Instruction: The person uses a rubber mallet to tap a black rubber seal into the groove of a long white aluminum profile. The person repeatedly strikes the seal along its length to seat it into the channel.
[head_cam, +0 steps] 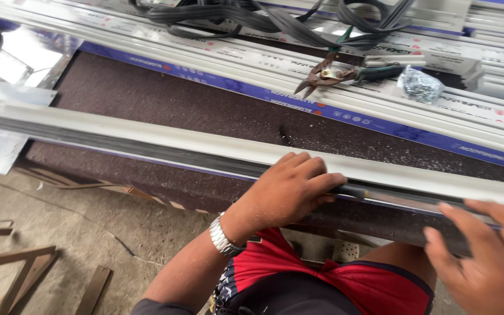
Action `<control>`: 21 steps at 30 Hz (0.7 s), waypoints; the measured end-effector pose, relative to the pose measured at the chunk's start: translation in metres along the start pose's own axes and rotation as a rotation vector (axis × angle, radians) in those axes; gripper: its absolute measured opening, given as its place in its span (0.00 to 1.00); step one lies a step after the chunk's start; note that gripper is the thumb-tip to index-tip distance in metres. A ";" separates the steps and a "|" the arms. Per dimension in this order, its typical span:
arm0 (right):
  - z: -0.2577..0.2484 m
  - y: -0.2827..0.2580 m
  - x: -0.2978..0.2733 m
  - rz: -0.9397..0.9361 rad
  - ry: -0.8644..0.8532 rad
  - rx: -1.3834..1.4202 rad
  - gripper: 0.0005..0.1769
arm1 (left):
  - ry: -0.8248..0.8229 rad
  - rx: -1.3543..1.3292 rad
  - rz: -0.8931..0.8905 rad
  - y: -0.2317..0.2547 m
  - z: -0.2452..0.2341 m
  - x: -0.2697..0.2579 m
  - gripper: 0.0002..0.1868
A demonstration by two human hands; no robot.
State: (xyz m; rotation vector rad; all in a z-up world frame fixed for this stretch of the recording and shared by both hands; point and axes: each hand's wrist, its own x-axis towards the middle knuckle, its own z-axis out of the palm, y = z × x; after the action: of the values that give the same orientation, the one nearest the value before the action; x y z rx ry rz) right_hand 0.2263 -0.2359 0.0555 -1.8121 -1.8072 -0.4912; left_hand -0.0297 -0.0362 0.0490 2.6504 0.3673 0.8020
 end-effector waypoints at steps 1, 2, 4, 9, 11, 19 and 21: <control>0.001 -0.003 0.010 -0.060 -0.042 -0.201 0.18 | 0.004 0.005 0.006 -0.001 -0.006 -0.002 0.19; 0.003 -0.006 0.022 -0.084 -0.099 -0.248 0.20 | 0.007 0.009 0.013 -0.001 -0.011 -0.004 0.18; 0.005 -0.015 0.038 -0.095 -0.224 -0.192 0.21 | 0.009 0.019 0.005 -0.001 -0.019 -0.009 0.19; 0.006 -0.027 0.048 0.036 -0.426 0.090 0.25 | 0.016 0.063 -0.104 -0.013 -0.030 -0.017 0.24; 0.012 -0.020 0.045 0.082 -0.464 0.102 0.25 | 0.029 0.055 -0.285 -0.024 -0.041 -0.028 0.32; 0.002 0.015 0.041 0.039 -0.461 0.020 0.12 | -0.068 0.548 -0.436 -0.084 -0.082 -0.098 0.48; -0.004 0.017 0.048 0.051 -0.522 -0.044 0.13 | -0.012 0.544 -0.416 -0.090 -0.076 -0.108 0.48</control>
State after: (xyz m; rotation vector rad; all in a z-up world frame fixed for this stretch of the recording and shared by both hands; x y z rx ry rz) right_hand 0.2459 -0.1996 0.0855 -2.1532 -2.0825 -0.0309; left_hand -0.1735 0.0274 0.0207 2.8832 1.2376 0.6107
